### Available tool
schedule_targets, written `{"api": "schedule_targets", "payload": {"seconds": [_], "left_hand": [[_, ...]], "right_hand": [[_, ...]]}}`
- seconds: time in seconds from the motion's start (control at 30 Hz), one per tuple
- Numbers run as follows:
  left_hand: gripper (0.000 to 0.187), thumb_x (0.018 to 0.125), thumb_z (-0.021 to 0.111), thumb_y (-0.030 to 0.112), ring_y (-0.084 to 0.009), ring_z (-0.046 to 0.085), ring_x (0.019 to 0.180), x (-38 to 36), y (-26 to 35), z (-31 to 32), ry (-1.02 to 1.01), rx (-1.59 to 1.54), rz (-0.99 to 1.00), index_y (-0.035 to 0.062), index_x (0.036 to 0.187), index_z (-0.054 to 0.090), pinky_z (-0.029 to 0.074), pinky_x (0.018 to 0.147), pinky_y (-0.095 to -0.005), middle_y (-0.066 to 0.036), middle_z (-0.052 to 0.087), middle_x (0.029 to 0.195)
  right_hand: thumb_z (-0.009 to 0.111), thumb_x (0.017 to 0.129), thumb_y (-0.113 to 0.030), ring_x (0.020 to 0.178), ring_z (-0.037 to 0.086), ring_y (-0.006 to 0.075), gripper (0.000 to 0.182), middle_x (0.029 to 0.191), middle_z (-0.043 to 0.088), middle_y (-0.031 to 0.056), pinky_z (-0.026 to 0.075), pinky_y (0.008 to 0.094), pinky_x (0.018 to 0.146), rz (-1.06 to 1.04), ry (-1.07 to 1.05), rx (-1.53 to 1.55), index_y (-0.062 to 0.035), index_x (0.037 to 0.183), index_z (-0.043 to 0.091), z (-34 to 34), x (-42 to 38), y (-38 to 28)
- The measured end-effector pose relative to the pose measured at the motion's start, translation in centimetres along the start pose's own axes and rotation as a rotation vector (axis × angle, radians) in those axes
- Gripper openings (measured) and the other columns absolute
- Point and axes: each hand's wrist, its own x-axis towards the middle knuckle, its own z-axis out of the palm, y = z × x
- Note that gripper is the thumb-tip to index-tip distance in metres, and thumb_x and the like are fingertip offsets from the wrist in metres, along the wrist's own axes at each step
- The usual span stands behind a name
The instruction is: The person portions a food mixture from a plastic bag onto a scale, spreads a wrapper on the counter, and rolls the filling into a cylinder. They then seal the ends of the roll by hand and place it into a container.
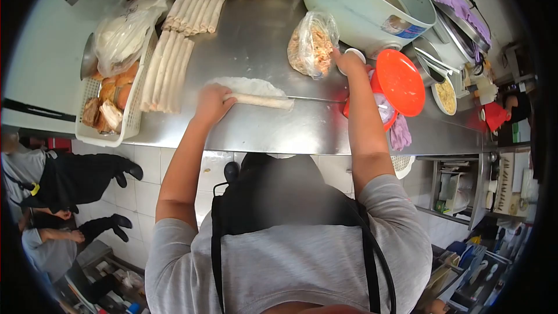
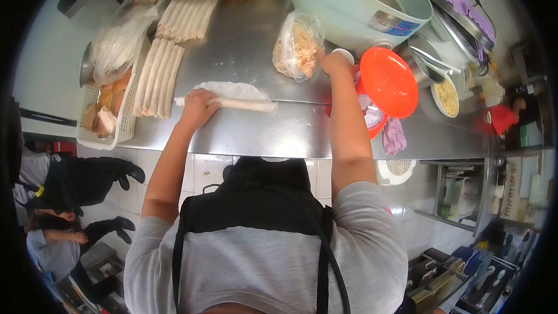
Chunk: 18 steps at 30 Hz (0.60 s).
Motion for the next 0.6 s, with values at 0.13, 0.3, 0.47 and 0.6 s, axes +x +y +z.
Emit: {"api": "schedule_targets", "payload": {"seconds": [0.13, 0.3, 0.47, 0.6], "left_hand": [[0.019, 0.065, 0.065, 0.018, -0.0289, 0.053, 0.078, -0.2, -0.1, 0.1, 0.033, -0.011, 0.023, 0.0044, 0.078, 0.062, 0.040, 0.072, -0.0388, -0.010, 0.059, 0.078], [0.020, 0.063, 0.067, 0.018, -0.0284, 0.053, 0.077, -0.6, -0.6, 0.7, 0.102, -0.044, 0.059, 0.0047, 0.078, 0.062, 0.040, 0.072, -0.0390, -0.009, 0.058, 0.077], [0.020, 0.063, 0.067, 0.017, -0.0280, 0.052, 0.078, -0.6, -0.7, 0.7, 0.116, -0.053, 0.044, 0.0052, 0.078, 0.062, 0.038, 0.073, -0.0391, -0.009, 0.058, 0.078], [0.020, 0.062, 0.067, 0.017, -0.0276, 0.052, 0.080, -0.7, -1.0, 1.1, 0.118, -0.072, 0.029, 0.0056, 0.078, 0.062, 0.037, 0.075, -0.0390, -0.008, 0.057, 0.079]], "right_hand": [[0.037, 0.081, -0.055, 0.114, 0.040, 0.0329, 0.068, 0.119, 0.046, 0.0189, 0.028, 0.0461, 0.094, -0.095, 0.175, 0.019, 0.0035, 0.114, 0.047, -0.8, -1.7, -0.1], [0.046, 0.083, -0.039, 0.096, 0.053, 0.0298, 0.044, 0.103, 0.056, 0.0171, 0.041, 0.0345, 0.082, -0.686, 0.117, 0.692, -0.0018, 0.105, 0.053, 2.0, -9.8, -1.2], [0.045, 0.084, -0.036, 0.115, 0.038, 0.0317, 0.049, 0.120, 0.043, 0.0199, 0.028, 0.0387, 0.096, -1.168, -0.249, 0.375, -0.0012, 0.119, 0.042, 10.6, -9.4, -4.4], [0.046, 0.081, -0.040, 0.127, 0.018, 0.0295, 0.069, 0.133, 0.026, 0.0217, 0.012, 0.0428, 0.104, -1.385, -0.270, -0.010, 0.0003, 0.131, 0.021, 9.9, -8.6, -3.3]]}}
